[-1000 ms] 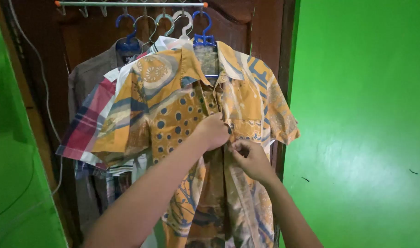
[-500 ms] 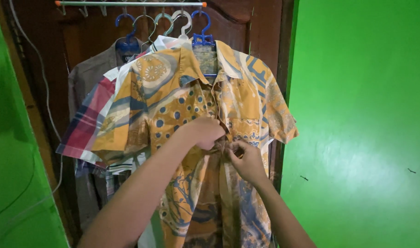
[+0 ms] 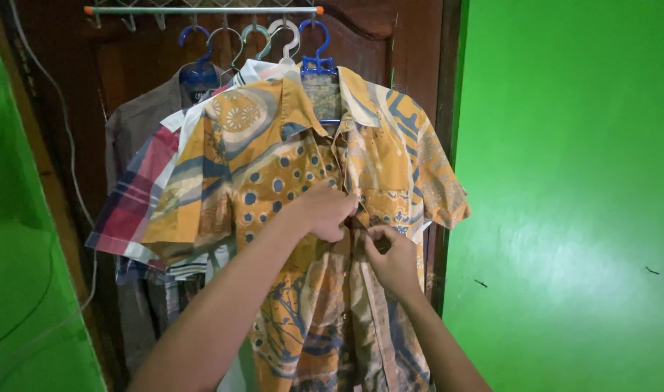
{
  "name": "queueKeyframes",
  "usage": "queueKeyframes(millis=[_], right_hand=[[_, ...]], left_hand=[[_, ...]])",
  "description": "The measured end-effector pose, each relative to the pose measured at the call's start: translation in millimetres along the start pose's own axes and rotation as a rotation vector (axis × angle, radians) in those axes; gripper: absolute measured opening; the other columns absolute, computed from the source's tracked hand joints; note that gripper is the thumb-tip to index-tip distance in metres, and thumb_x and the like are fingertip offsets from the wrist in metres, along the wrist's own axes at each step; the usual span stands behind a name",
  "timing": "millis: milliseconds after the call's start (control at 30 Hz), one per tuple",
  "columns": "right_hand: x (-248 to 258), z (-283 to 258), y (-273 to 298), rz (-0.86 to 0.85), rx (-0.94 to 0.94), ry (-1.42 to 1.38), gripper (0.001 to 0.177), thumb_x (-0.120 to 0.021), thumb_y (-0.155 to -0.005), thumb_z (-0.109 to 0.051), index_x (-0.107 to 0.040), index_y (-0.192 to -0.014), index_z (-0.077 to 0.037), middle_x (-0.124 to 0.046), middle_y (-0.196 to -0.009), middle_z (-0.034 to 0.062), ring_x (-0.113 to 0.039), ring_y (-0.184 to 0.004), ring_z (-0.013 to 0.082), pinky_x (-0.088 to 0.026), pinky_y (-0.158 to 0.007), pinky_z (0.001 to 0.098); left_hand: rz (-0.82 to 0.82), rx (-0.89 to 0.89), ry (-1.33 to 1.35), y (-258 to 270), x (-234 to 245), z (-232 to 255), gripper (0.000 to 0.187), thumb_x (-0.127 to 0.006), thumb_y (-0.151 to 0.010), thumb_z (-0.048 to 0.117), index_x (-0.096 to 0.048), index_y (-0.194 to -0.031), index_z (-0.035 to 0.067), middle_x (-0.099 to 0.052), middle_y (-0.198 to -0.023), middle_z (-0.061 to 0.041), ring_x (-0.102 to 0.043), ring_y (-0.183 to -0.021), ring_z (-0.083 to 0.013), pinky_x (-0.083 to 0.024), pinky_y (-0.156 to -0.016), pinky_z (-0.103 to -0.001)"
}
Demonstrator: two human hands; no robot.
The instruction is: Hang a patterned shirt on a blue hanger and place it on a garment rack.
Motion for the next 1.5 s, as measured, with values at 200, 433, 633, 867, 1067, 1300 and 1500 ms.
queueKeyframes(millis=[200, 433, 633, 867, 1067, 1300, 1500], right_hand=[[-1.1, -11.2, -3.5, -0.049, 0.02, 0.179, 0.015, -0.076, -0.088, -0.013, -0.073, -0.097, -0.002, -0.075, -0.079, 0.0087, -0.071, -0.068, 0.0137, -0.056, -0.066, 0.0297], [6.3, -29.0, -1.2, -0.014, 0.151, 0.115, 0.027, -0.075, -0.083, -0.009, -0.064, -0.106, 0.001, -0.071, -0.083, 0.0103, -0.069, -0.075, 0.0154, -0.053, -0.07, 0.0288], [-8.7, 14.5, -3.7, -0.229, -0.106, 0.002, 0.025, -0.065, -0.096, -0.011, -0.075, -0.117, -0.003, -0.074, -0.086, 0.0085, -0.062, -0.074, 0.0133, -0.052, -0.069, 0.0303], [-16.7, 19.7, -2.3, -0.334, -0.139, -0.07, 0.027, -0.068, -0.098, -0.019, -0.077, -0.115, 0.0, -0.075, -0.09, 0.0093, -0.065, -0.074, 0.0164, -0.053, -0.07, 0.0323], [-11.6, 15.2, -3.9, -0.258, 0.166, -0.139, 0.023, -0.068, -0.1, -0.016, -0.073, -0.108, 0.005, -0.072, -0.098, 0.0065, -0.064, -0.089, 0.0103, -0.051, -0.079, 0.0262], [-11.3, 12.5, -5.2, -0.223, 0.069, -0.019, 0.02, -0.074, -0.092, -0.017, -0.075, -0.102, 0.001, -0.074, -0.091, 0.0016, -0.068, -0.084, 0.0086, -0.054, -0.076, 0.0249], [3.6, 20.2, -8.2, -0.116, 0.028, 0.026, 0.035, -0.076, -0.088, -0.016, -0.067, -0.119, -0.003, -0.072, -0.088, 0.0086, -0.066, -0.083, 0.0127, -0.054, -0.078, 0.0278]], left_hand=[[-0.056, 0.011, -0.355, -9.6, -6.9, 6.0, 0.025, -0.075, -0.073, 0.016, -0.073, -0.098, 0.014, -0.074, -0.093, -0.006, -0.071, -0.095, -0.0251, -0.042, -0.106, -0.046], [-0.164, 0.001, -0.343, -11.4, -9.9, 3.6, 0.017, -0.071, -0.082, 0.018, -0.076, -0.098, 0.013, -0.075, -0.096, -0.007, -0.071, -0.097, -0.0272, -0.044, -0.105, -0.049], [0.016, -0.095, -0.023, -26.6, -21.7, -0.3, 0.031, -0.068, -0.087, 0.02, -0.06, -0.117, 0.014, -0.068, -0.108, -0.01, -0.065, -0.104, -0.0301, -0.049, -0.096, -0.047], [-0.014, -0.125, 0.28, -7.7, -12.8, 5.2, 0.02, -0.061, -0.097, 0.026, -0.058, -0.114, 0.016, -0.066, -0.106, -0.003, -0.054, -0.114, -0.0207, -0.031, -0.11, -0.048], [0.103, -0.212, 0.119, 14.3, 0.4, 2.7, 0.023, -0.067, -0.09, 0.037, -0.078, -0.104, 0.023, -0.069, -0.104, 0.0, -0.051, -0.116, -0.023, -0.033, -0.107, -0.044], [0.287, -0.402, -0.192, 19.5, -14.6, 3.3, 0.021, -0.072, -0.081, 0.038, -0.083, -0.096, 0.028, -0.072, -0.096, 0.005, -0.051, -0.115, -0.0225, -0.038, -0.1, -0.045], [0.224, -0.327, -0.245, 11.8, -25.3, -3.2, 0.016, -0.069, -0.088, 0.028, -0.083, -0.095, 0.026, -0.071, -0.095, 0.008, -0.05, -0.116, -0.0204, -0.04, -0.101, -0.04]])
Point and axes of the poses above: each hand's wrist, its own y-axis away from the middle knuckle, its own x-axis out of the back of the hand, z = x × y, the point moved 7 cm from there along -y, towards the middle knuckle
